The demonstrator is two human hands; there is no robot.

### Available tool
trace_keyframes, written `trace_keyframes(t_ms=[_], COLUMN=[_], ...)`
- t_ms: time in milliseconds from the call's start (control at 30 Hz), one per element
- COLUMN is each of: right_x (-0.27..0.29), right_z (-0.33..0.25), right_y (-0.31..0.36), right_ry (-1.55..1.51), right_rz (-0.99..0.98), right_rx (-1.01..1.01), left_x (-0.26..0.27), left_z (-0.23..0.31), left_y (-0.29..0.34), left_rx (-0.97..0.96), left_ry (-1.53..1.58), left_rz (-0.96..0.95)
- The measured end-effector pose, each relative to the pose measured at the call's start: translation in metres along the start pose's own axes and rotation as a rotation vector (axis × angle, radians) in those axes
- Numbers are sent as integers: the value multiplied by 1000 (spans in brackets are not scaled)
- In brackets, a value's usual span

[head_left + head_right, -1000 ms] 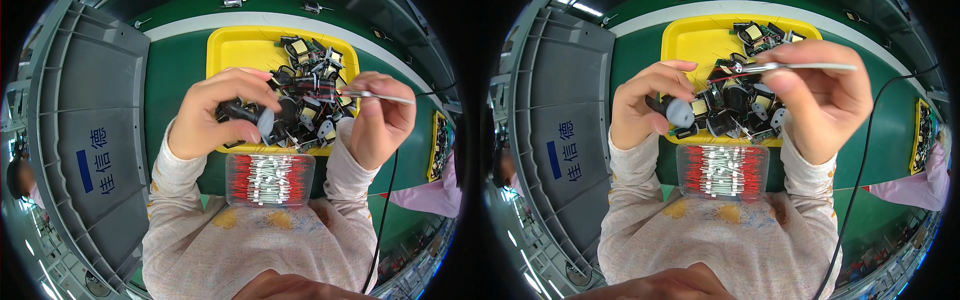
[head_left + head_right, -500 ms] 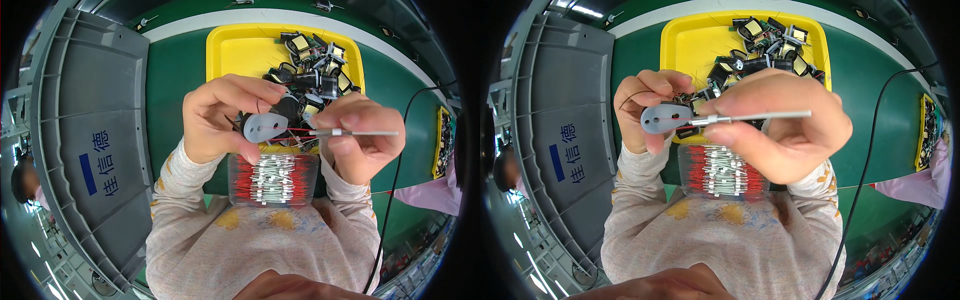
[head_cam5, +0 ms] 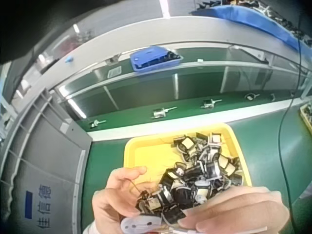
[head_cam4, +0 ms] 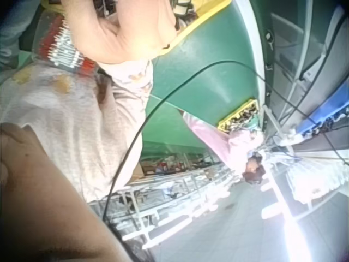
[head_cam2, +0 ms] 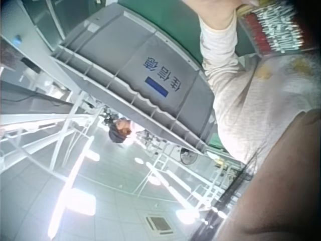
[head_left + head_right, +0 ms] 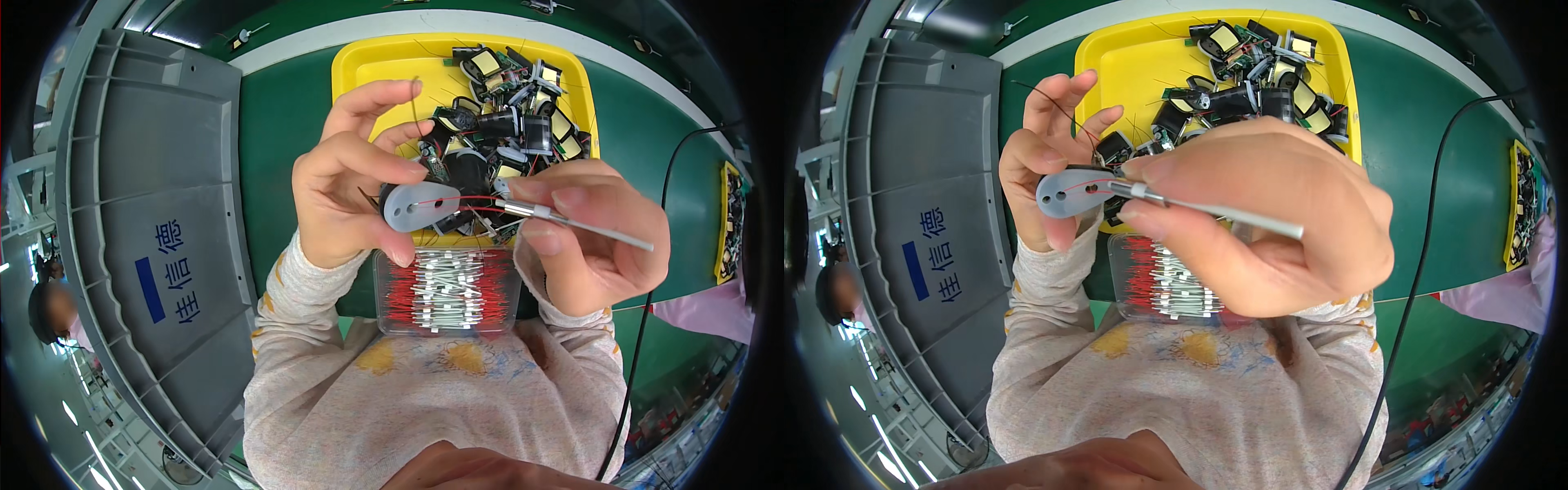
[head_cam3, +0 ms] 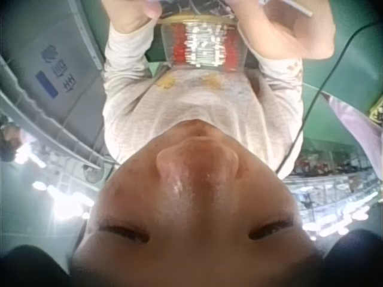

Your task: The person assembles small electronic components by inserting red wires into a gray plastic housing. They use a white stick-like tool to push the wires into place and then place the finished units into a yellow tray. The process is repeated for multiple units.

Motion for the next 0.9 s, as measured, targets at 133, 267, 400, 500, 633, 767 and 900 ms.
trace_keyframes(t_ms=[133,267,400,500,633,767,900], right_x=[-4,-9,-10,-10,-11,-12,-11], right_z=[-12,-22,-28,-30,-33,-31,-29], right_y=[-4,-4,-3,0,1,0,-2], right_ry=[116,187,186,178,166,143,141], right_rz=[-95,-169,-179,-180,-185,-215,-186], right_rx=[44,99,149,192,217,193,169], left_x=[1,4,4,5,6,6,6], left_z=[3,7,9,10,12,12,11], left_y=[1,2,1,2,1,1,1], left_rx=[-25,-47,-60,-62,-73,-71,-60], left_ry=[-56,-91,-126,-151,-164,-172,-172], left_rz=[41,67,56,49,54,59,70])
Point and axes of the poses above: each hand's wrist, its own y-axis away from the middle knuckle, its own x-axis out of the back of the hand, z = x × y, the point moved 10 cm from there along -y, towards the middle knuckle, and after that the axes turned 13 degrees about y, right-handed, at the moved point
